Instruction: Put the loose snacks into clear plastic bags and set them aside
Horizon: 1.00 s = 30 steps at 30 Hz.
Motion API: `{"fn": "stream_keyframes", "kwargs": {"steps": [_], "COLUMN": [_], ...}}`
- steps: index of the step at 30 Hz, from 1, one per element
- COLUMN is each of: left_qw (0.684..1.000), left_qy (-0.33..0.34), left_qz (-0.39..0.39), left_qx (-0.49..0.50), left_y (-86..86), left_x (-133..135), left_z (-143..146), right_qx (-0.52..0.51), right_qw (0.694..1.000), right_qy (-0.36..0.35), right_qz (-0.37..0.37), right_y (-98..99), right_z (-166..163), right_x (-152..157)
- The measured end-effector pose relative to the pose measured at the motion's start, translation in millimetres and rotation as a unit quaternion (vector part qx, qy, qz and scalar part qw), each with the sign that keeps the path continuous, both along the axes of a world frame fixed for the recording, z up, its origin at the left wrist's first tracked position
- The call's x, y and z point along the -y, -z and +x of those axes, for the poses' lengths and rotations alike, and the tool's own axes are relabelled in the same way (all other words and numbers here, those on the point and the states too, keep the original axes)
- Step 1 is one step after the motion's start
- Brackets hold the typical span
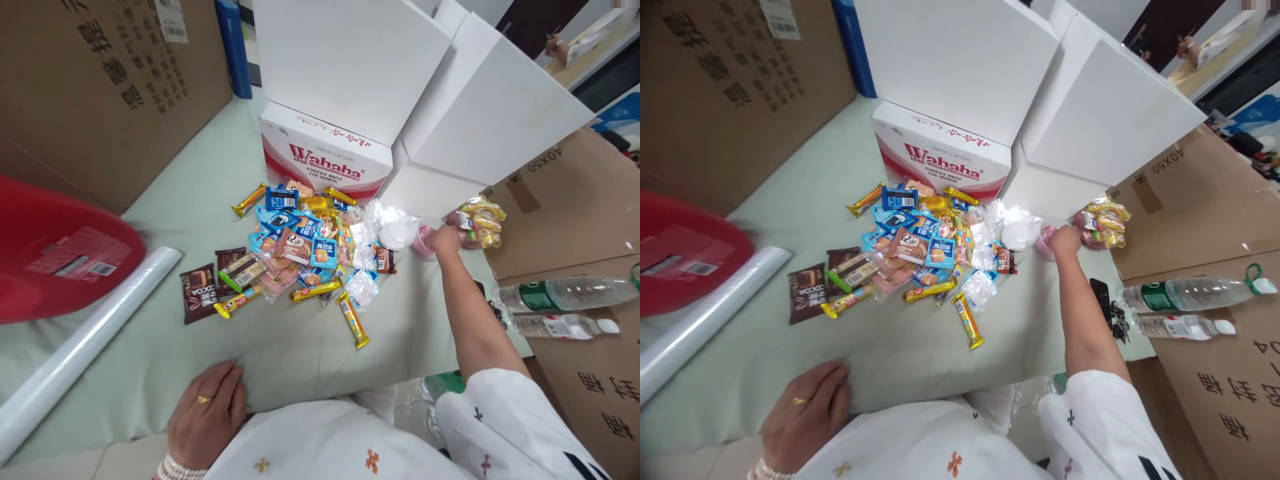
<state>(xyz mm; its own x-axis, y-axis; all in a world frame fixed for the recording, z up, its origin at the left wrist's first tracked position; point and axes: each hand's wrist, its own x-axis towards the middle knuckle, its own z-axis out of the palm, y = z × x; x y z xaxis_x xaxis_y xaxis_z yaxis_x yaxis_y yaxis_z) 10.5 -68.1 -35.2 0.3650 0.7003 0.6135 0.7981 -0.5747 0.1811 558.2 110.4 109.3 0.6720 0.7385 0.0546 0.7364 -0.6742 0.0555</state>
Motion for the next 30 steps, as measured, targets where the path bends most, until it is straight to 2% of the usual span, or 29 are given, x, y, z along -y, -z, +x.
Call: {"fn": "stream_keyframes", "kwargs": {"steps": [2, 4, 5, 7, 8, 10, 12, 13, 15, 16, 17, 19, 21, 22, 23, 24, 26, 28, 30], "left_qw": [1.0, 1.0, 0.999, 0.999, 0.998, 0.996, 0.992, 0.987, 0.968, 0.954, 0.937, 0.896, 0.851, 0.83, 0.813, 0.799, 0.781, 0.78, 0.776], "left_qy": [-0.005, -0.006, -0.005, -0.005, -0.008, -0.01, -0.008, -0.006, -0.008, -0.008, -0.004, 0.016, 0.054, 0.071, 0.098, 0.126, 0.172, 0.209, 0.214], "left_qz": [-0.012, -0.024, -0.03, -0.041, -0.049, -0.068, -0.096, -0.118, -0.182, -0.221, -0.262, -0.345, -0.421, -0.448, -0.467, -0.476, -0.477, -0.472, -0.475], "left_qx": [0.001, 0.006, 0.011, 0.022, 0.029, 0.048, 0.082, 0.107, 0.17, 0.202, 0.232, 0.279, 0.309, 0.324, 0.334, 0.346, 0.365, 0.354, 0.355], "left_y": [3.0, 5.7, 6.8, 8.5, 8.9, 8.1, 3.8, 0.0, -11.2, -18.3, -26.0, -42.3, -57.8, -64.6, -70.6, -75.6, -82.1, -83.9, -81.3], "left_x": [2.4, 4.3, 5.1, 6.3, 6.7, 7.1, 6.5, 5.6, 2.4, 0.0, -3.0, -10.3, -18.4, -22.5, -26.5, -30.4, -37.6, -43.8, -48.1], "left_z": [-1.8, -2.4, -2.3, -1.6, -1.2, -0.9, -1.1, -1.2, 0.2, 2.6, 6.8, 22.1, 47.0, 62.1, 78.0, 93.6, 120.3, 136.5, 140.6], "right_qx": [0.011, -0.058, -0.126, -0.278, -0.33, -0.368, -0.373, -0.379, -0.411, -0.439, -0.479, -0.587, -0.7, -0.744, -0.776, -0.798, -0.823, -0.829, -0.825], "right_qw": [0.998, 0.986, 0.968, 0.902, 0.871, 0.847, 0.855, 0.863, 0.865, 0.85, 0.819, 0.715, 0.596, 0.551, 0.519, 0.498, 0.48, 0.483, 0.5], "right_qy": [-0.021, -0.102, -0.161, -0.284, -0.33, -0.371, -0.349, -0.317, -0.213, -0.148, -0.083, 0.019, 0.062, 0.07, 0.073, 0.075, 0.076, 0.073, 0.068], "right_qz": [0.052, 0.122, 0.148, 0.168, 0.152, 0.101, 0.089, 0.108, 0.194, 0.251, 0.305, 0.38, 0.388, 0.372, 0.351, 0.33, 0.295, 0.272, 0.254], "right_y": [-1.8, 2.7, 8.0, 24.2, 34.2, 55.4, 73.4, 79.9, 86.8, 87.4, 86.6, 82.0, 76.1, 73.2, 70.4, 67.8, 63.2, 58.9, 55.0], "right_z": [-12.5, -34.4, -48.2, -78.1, -92.4, -116.2, -131.8, -136.9, -144.8, -149.1, -154.4, -169.9, -191.6, -204.0, -216.5, -228.5, -248.2, -258.7, -258.8], "right_x": [5.6, 17.8, 26.7, 48.6, 60.7, 84.8, 106.5, 116.2, 133.9, 142.2, 150.1, 164.9, 177.5, 182.7, 187.1, 190.5, 195.1, 197.1, 197.7]}}
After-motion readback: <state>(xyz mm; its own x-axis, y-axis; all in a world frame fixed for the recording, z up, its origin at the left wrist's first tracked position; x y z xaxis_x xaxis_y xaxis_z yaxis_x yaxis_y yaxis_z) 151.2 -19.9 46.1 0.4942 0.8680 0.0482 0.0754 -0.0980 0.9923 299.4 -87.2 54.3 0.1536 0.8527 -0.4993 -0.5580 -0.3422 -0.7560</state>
